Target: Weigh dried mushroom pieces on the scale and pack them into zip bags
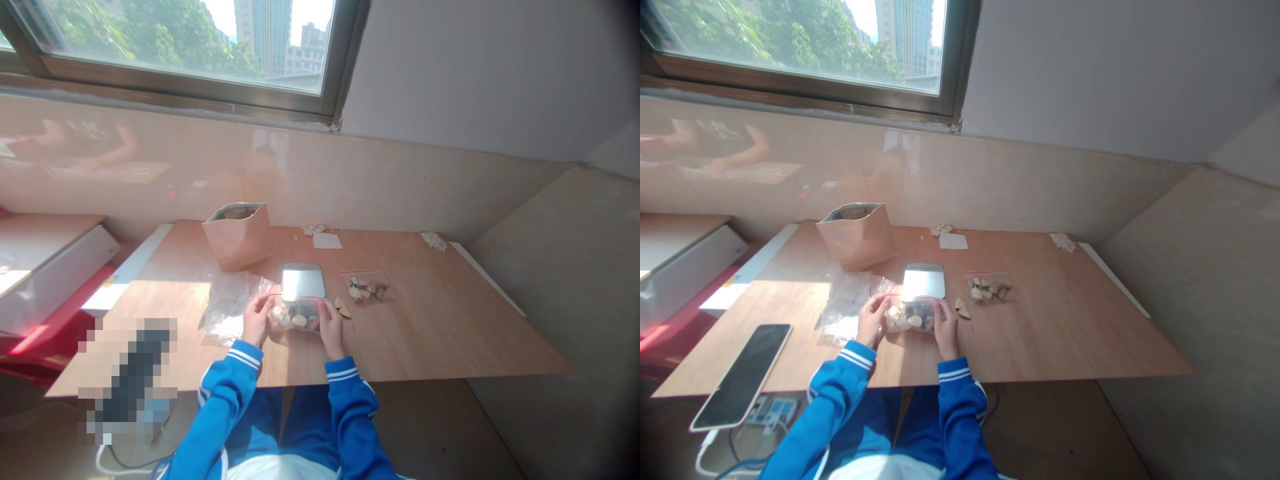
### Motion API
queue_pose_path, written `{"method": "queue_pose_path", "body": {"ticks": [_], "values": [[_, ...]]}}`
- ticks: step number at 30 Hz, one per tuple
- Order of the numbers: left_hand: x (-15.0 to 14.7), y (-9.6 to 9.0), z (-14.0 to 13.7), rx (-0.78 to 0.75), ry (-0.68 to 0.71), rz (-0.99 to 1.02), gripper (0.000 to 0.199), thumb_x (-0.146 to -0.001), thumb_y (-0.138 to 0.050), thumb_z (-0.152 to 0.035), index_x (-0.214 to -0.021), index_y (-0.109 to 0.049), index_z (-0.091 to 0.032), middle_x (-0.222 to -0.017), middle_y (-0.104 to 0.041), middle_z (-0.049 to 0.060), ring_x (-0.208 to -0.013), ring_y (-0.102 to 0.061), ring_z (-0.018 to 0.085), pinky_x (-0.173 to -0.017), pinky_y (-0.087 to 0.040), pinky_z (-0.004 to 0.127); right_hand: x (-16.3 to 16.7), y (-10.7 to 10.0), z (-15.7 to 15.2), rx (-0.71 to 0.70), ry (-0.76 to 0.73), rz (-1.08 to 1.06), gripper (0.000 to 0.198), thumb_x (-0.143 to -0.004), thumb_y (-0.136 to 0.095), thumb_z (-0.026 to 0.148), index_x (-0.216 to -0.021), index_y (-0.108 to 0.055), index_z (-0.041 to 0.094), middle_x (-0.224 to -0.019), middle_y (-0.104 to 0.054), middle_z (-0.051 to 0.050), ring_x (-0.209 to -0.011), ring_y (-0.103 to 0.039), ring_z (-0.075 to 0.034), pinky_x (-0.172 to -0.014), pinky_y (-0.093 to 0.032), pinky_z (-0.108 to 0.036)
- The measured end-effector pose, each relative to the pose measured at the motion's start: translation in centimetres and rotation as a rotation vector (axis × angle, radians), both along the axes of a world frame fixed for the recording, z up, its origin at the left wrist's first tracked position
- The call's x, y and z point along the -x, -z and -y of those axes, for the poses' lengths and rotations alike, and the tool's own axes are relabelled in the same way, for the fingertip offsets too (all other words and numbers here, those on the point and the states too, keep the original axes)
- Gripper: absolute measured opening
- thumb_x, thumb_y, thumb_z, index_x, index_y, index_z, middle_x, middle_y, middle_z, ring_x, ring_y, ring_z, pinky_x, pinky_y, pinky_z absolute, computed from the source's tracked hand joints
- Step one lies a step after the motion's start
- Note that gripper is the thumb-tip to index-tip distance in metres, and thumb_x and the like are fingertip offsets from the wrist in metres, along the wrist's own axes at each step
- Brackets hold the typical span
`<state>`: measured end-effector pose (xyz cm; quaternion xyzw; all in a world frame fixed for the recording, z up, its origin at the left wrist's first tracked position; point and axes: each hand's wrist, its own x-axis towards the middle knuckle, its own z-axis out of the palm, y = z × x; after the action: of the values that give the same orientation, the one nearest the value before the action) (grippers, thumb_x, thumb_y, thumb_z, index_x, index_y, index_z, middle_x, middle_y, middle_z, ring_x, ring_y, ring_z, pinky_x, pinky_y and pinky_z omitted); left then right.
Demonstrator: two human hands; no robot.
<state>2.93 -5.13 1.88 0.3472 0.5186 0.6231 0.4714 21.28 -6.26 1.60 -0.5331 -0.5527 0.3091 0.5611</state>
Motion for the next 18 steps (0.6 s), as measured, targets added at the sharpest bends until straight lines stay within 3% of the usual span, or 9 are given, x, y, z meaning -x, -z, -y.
{"method": "queue_pose_path", "body": {"ticks": [3,7,11,18], "values": [[-0.1,0.6,0.0,-0.029,-0.037,-0.044,0.04,-0.069,-0.073,-0.048,-0.085,-0.069,-0.012,-0.085,-0.072,0.008,-0.081,-0.065,0.018,-0.078,-0.05,0.029,0.0,0.9,0.1,-0.069,0.165,0.069,0.038,-0.093,-0.047,0.048,-0.091,-0.07,0.017,-0.092,-0.071,-0.01,-0.083,-0.065,-0.022,-0.078,-0.052,-0.036],[0.0,0.9,0.1,-0.05,-0.097,-0.095,0.04,-0.068,-0.073,-0.051,-0.078,-0.067,-0.013,-0.077,-0.07,0.006,-0.074,-0.064,0.017,-0.071,-0.05,0.027,0.2,1.6,0.3,-0.103,0.249,0.085,0.033,-0.089,-0.054,0.046,-0.09,-0.069,0.017,-0.09,-0.071,-0.011,-0.082,-0.065,-0.022,-0.078,-0.052,-0.035],[0.1,0.9,0.1,-0.028,-0.114,-0.095,0.041,-0.068,-0.072,-0.052,-0.08,-0.068,-0.012,-0.073,-0.069,0.005,-0.069,-0.062,0.015,-0.067,-0.049,0.025,0.2,1.6,0.5,-0.049,0.258,0.056,0.037,-0.091,-0.049,0.049,-0.094,-0.067,0.016,-0.089,-0.071,-0.011,-0.079,-0.066,-0.022,-0.075,-0.053,-0.036],[0.1,0.9,0.3,-0.027,-0.085,-0.137,0.042,-0.074,-0.068,-0.052,-0.089,-0.071,-0.013,-0.085,-0.071,0.007,-0.076,-0.063,0.016,-0.072,-0.049,0.025,0.4,1.1,0.8,-0.001,0.244,-0.006,0.045,-0.096,-0.033,0.049,-0.101,-0.062,0.015,-0.092,-0.07,-0.014,-0.082,-0.067,-0.023,-0.075,-0.055,-0.038]]}}
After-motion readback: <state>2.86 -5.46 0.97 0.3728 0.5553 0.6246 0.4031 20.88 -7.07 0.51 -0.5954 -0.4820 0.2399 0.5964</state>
